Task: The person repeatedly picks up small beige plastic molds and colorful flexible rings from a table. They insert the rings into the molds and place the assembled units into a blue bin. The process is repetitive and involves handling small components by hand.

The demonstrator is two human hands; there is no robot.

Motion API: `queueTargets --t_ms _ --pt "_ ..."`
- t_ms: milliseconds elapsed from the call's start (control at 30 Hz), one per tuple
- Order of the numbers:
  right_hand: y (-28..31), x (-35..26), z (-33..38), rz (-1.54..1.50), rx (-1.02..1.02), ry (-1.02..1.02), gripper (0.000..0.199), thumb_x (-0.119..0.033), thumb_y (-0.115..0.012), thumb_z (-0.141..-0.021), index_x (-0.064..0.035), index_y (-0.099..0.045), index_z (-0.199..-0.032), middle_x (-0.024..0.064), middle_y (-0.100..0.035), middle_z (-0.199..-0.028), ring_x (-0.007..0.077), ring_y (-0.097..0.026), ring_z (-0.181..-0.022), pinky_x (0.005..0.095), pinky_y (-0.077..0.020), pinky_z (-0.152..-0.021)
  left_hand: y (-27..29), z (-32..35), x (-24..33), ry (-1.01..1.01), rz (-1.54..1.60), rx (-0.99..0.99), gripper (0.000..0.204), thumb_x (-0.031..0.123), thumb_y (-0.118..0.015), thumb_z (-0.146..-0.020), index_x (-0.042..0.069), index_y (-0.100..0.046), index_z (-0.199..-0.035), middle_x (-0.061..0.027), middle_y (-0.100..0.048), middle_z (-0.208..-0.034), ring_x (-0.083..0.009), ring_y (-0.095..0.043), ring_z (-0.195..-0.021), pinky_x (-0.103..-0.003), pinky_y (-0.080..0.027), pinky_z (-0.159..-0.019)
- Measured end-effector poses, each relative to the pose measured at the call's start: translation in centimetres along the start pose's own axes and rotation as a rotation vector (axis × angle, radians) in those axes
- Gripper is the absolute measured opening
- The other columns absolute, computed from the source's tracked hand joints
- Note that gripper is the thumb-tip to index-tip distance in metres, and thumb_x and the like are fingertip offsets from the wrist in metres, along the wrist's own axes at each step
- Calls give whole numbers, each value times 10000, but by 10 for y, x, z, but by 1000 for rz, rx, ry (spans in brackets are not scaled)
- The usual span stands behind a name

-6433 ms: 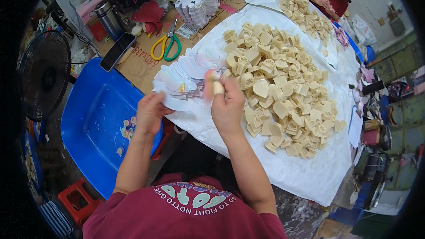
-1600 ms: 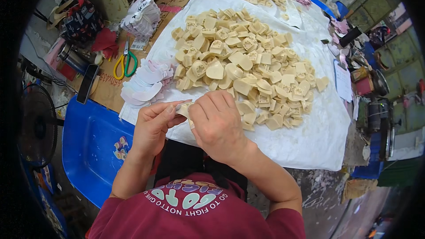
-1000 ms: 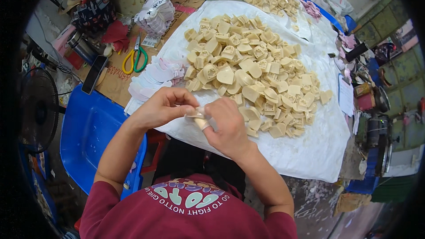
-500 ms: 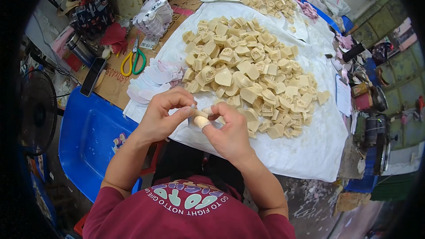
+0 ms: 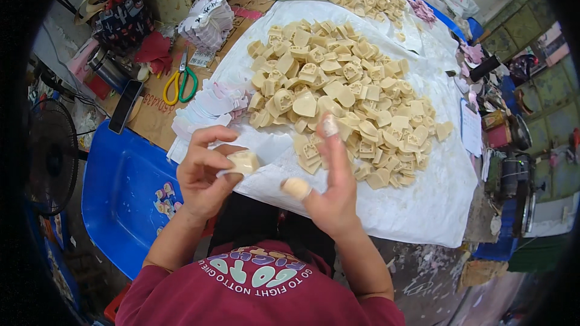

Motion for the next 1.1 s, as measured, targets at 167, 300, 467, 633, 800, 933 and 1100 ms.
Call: queueTargets --t_ms 167,300,467,633,800,933,1100 --pt "-15 44 24 -659 -152 -528 354 -123 -649 -896 60 -591 -1194 195 -636 -1183 237 -621 -1071 373 -457 -969 -21 0 24 -224 -278 -179 335 -133 -675 -655 19 -622 -948 -192 -617 -1083 -288 -657 -938 -327 -550 -755" --pt "-8 35 24 -688 -207 -507 223 -43 -603 -898 69 -653 -1084 207 -662 -1121 232 -645 -1026 341 -476 -938 -27 -5 33 -318 -439 -283 322 -100 -680 -640 3 -623 -939 -186 -636 -983 -303 -664 -826 -337 -548 -646" --pt "-9 32 24 -466 -137 -483 257 -4 -577 -886 78 -638 -1121 200 -657 -1143 227 -638 -1049 328 -466 -949 -34 -4 20 -386 -610 -276 314 -103 -672 -650 3 -610 -940 -186 -632 -952 -301 -658 -765 -342 -536 -594" --pt "-17 17 23 56 -162 -203 272 21 -587 -872 83 -622 -1134 179 -660 -1148 213 -654 -1009 311 -502 -892 -31 -2 0 -236 -644 -185 299 -132 -663 -665 23 -593 -911 -191 -638 -968 -306 -659 -753 -329 -527 -601" --pt "-16 33 17 27 -118 -41 295 20 -626 -838 44 -597 -1130 169 -665 -1119 230 -689 -902 308 -549 -780 -25 -4 -16 -100 -520 -22 250 -104 -692 -698 28 -594 -887 -183 -626 -1017 -309 -640 -874 -330 -509 -714" --pt "-20 38 15 133 -266 -168 315 6 -634 -820 17 -593 -1132 146 -663 -1101 229 -670 -961 319 -541 -797 -22 -7 -14 -138 -571 -41 230 -100 -655 -710 31 -624 -897 -178 -603 -1026 -330 -648 -861 -353 -525 -653" --pt "-17 40 -6 143 -493 46 289 -15 -645 -806 3 -604 -1091 132 -609 -1204 219 -599 -1102 354 -476 -927 -18 -2 -48 275 -230 6 168 -33 -693 -781 30 -597 -903 -138 -615 -1065 -200 -658 -852 -277 -535 -672"
Point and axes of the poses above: each hand's wrist, its own z-axis away from the middle knuckle, its own y-axis out of the back of the hand, x = y × z, the point moved 8 cm from there along -z, towards the middle knuckle
